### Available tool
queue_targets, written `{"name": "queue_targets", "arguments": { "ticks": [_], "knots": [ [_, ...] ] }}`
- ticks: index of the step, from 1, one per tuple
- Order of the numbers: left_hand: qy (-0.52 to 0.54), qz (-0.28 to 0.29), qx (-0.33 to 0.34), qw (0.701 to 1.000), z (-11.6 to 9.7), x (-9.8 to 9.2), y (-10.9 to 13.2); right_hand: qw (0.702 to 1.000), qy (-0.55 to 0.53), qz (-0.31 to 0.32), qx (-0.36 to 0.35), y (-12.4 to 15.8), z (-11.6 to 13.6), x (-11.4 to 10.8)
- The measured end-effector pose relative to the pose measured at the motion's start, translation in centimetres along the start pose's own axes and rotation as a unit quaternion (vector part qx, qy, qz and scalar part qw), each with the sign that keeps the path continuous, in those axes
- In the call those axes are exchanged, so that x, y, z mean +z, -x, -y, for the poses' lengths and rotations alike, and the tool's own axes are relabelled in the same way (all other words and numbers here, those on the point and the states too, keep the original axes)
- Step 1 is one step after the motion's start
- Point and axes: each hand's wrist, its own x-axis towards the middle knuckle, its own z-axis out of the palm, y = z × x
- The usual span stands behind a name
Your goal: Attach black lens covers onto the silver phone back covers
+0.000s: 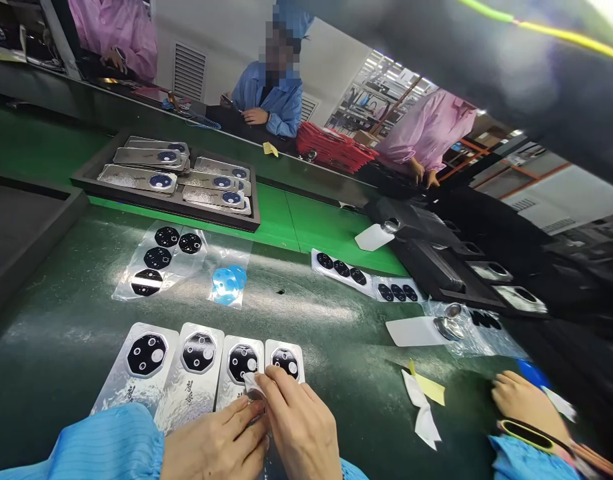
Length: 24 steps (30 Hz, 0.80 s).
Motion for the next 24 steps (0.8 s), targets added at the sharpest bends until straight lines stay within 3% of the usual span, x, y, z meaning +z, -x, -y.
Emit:
{"name": "queue_targets", "arguments": {
  "ticks": [17, 24],
  "knots": [
    [0.0, -0.042, -0.013, 0.999, -0.1, 0.9, 0.3, 0.999, -0.043, 0.014, 0.029, -1.0, -0.5, -0.1],
    [0.008, -0.04, -0.013, 0.999, -0.2, 0.9, 0.1, 0.999, -0.044, 0.009, -0.011, -2.2, -0.3, 0.7]
  ]
}}
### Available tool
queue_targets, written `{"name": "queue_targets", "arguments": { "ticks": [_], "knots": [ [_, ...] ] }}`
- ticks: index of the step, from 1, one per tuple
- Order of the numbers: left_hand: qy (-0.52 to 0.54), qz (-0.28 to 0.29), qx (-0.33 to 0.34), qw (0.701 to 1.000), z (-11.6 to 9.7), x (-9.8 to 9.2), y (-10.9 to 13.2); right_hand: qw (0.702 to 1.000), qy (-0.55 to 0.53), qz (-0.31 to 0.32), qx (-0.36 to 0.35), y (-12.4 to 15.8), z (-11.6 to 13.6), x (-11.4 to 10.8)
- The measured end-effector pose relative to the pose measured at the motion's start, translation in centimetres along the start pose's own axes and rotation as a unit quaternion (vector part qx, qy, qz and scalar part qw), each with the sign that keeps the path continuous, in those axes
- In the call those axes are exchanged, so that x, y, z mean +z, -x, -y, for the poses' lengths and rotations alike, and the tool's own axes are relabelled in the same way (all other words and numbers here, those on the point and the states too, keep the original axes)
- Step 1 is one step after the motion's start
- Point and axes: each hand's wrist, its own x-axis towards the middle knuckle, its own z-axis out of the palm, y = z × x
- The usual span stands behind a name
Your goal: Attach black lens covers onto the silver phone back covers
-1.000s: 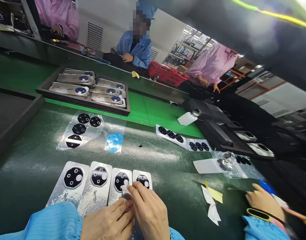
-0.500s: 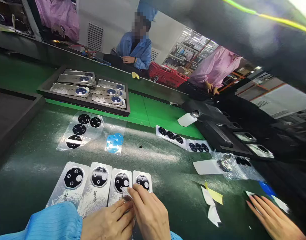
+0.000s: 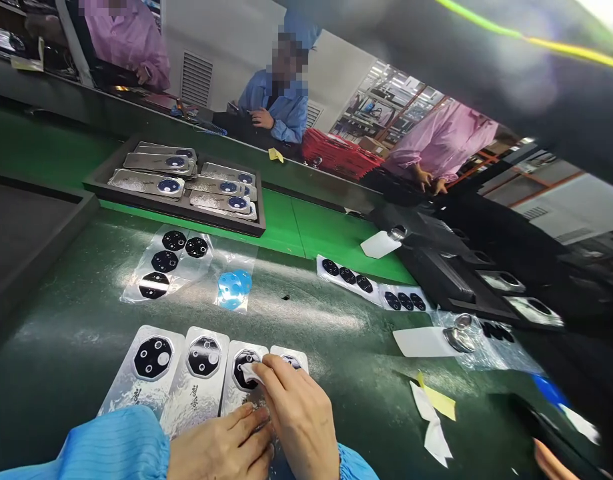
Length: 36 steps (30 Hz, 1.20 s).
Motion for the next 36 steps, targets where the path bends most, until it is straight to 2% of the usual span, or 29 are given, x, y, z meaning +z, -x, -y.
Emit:
{"name": "queue_targets", "arguments": {
  "ticks": [7, 12, 20, 36],
  "knots": [
    [0.01, -0.016, -0.011, 1.0, -0.14, 0.41, -0.03, 0.999, 0.031, 0.02, -0.019, -0.06, 0.3, -0.35],
    [0.007, -0.006, -0.009, 1.0, -0.14, 0.27, -0.08, 0.999, 0.028, 0.004, -0.029, -0.22, 0.33, -0.13],
    [0.013, 0.004, -0.006, 1.0, -0.19, 0.47, 0.12, 0.999, 0.025, 0.011, -0.018, 0.08, 0.33, -0.23],
    [-0.011, -0.024, -0.013, 1.0, -0.19, 0.49, -0.13, 0.999, 0.031, 0.009, -0.007, 0.19, 0.24, 0.03]
  ]
}}
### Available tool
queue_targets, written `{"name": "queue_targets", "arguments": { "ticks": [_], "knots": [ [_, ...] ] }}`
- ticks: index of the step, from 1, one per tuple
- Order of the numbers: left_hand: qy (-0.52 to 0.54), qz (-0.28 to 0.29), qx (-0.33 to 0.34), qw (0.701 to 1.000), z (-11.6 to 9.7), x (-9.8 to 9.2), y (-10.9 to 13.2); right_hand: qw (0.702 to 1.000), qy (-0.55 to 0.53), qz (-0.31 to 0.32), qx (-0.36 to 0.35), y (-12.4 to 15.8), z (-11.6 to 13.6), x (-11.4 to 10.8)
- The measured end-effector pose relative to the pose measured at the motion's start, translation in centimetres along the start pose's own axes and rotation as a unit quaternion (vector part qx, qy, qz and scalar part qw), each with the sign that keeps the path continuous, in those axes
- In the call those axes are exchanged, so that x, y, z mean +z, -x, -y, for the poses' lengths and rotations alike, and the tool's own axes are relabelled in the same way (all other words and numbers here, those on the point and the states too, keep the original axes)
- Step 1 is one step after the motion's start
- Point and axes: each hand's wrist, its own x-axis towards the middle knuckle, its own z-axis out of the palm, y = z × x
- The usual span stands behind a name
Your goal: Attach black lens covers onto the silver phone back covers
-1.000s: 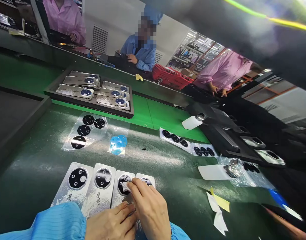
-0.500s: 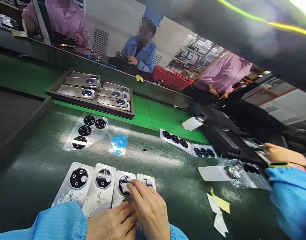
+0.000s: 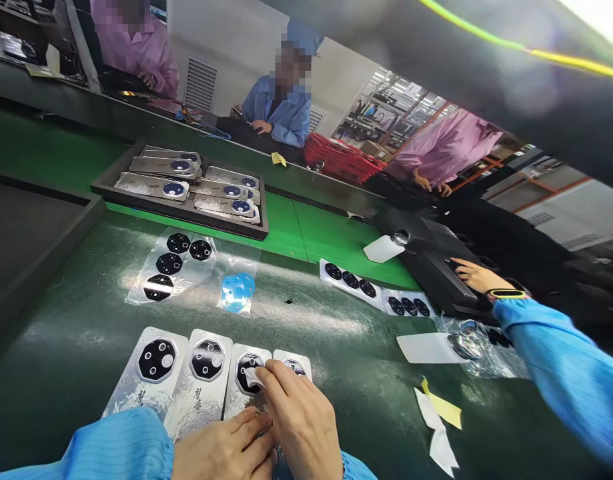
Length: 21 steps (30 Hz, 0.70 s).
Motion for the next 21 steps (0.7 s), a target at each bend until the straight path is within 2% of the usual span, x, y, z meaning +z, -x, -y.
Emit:
{"name": "queue_targets", "arguments": {
  "ticks": [11, 21],
  "knots": [
    [0.004, -0.031, -0.014, 0.999, -0.01, -0.23, -0.21, 1.0, -0.013, 0.004, 0.008, -0.2, -0.05, -0.05],
    [0.007, -0.006, 0.0, 1.0, 0.06, -0.13, -0.06, 1.0, -0.008, 0.006, 0.007, -0.2, 0.24, -0.06]
  ]
}}
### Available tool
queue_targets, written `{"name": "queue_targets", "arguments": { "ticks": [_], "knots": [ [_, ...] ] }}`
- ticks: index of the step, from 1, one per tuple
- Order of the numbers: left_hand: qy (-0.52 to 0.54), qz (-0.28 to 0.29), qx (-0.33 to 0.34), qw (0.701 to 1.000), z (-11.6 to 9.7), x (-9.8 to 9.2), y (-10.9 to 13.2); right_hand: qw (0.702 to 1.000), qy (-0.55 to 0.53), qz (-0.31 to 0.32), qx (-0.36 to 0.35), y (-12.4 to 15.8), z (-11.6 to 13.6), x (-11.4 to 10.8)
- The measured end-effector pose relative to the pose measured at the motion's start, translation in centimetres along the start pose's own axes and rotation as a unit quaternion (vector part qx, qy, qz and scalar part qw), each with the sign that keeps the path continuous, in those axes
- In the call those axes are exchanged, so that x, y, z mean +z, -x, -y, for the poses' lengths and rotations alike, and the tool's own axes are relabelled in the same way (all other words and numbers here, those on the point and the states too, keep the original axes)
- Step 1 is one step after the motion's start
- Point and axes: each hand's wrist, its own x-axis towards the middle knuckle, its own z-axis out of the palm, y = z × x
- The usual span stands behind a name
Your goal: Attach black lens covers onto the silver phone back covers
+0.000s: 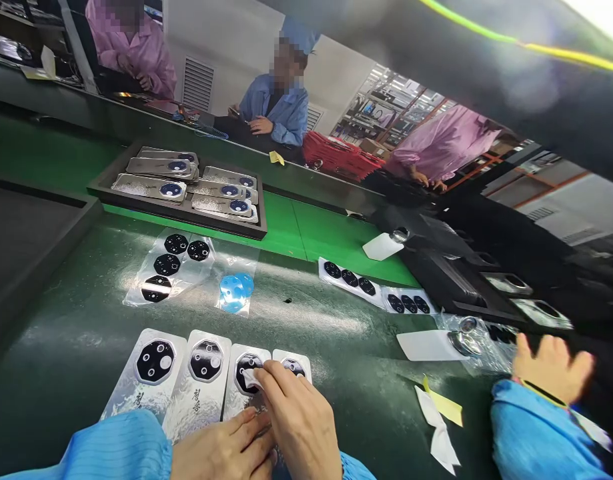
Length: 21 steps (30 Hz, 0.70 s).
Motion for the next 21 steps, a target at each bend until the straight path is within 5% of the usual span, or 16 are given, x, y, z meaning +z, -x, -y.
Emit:
{"name": "queue_targets", "arguments": {
  "ticks": [13, 21],
  "knots": [
    [-0.016, 0.002, 0.012, 1.0, 0.1, -0.6, 0.2, 0.991, -0.097, -0.012, 0.088, 0.4, -2.1, -2.3],
    [-0.034, 0.032, 0.026, 0.999, -0.3, -0.3, -0.5, 0.982, -0.165, 0.027, 0.084, 0.1, -1.0, -2.2]
  ]
}}
